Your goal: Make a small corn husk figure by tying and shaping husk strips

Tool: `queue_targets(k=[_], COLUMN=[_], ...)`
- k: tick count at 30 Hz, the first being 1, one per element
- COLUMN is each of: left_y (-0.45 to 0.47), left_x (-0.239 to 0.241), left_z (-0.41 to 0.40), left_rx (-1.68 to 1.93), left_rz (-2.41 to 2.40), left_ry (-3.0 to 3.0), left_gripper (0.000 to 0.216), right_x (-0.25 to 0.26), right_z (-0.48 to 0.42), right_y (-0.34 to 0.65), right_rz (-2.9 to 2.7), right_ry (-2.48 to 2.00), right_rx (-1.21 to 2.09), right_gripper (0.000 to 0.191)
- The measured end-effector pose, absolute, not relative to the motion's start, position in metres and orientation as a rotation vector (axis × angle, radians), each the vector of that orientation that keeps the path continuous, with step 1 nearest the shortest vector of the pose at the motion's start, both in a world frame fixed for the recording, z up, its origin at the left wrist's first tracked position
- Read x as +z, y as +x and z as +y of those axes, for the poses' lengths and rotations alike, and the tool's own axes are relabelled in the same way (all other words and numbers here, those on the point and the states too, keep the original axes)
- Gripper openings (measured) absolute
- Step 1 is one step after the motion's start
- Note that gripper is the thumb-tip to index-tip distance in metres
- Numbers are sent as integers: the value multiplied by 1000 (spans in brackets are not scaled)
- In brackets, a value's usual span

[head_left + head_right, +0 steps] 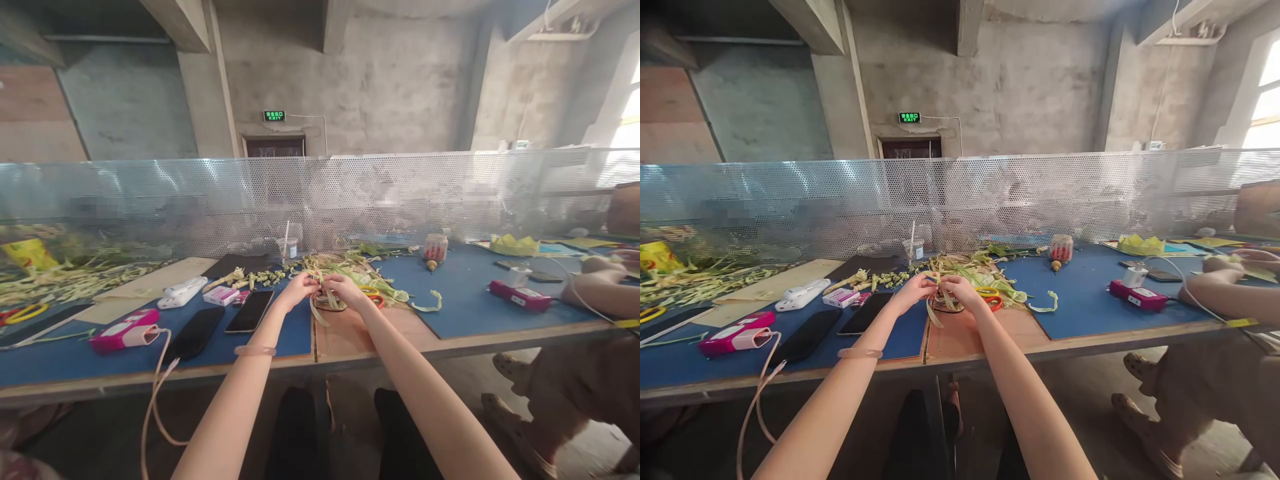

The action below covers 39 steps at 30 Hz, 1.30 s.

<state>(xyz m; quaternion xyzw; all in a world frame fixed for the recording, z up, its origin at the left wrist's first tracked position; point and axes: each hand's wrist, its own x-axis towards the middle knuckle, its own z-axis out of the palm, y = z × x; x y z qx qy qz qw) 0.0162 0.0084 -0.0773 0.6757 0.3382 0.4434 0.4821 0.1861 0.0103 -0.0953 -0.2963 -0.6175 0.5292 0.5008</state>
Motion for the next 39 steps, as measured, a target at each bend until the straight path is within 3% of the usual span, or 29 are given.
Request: queue_targets(k=[6,23,33,39], left_y=[16,12,8,7], left_x=[-81,-86,-86,-79], left_z=[11,20,21,15], left_rx=[1037,926,870,880], left_rz=[804,773,775,843], left_ry=[1701,1835,1871,1788], left_gripper=[43,51,54,47], right_x=[-96,-99,-95,-89], right_z=[10,16,11,3], right_y=[187,184,186,186], right_rz=[-1505,-1438,-1413,-1358], right_ry=[-695,-689,-788,-693], right_rx=[1388,1271,1197,1424], right_gripper=[29,34,30,19])
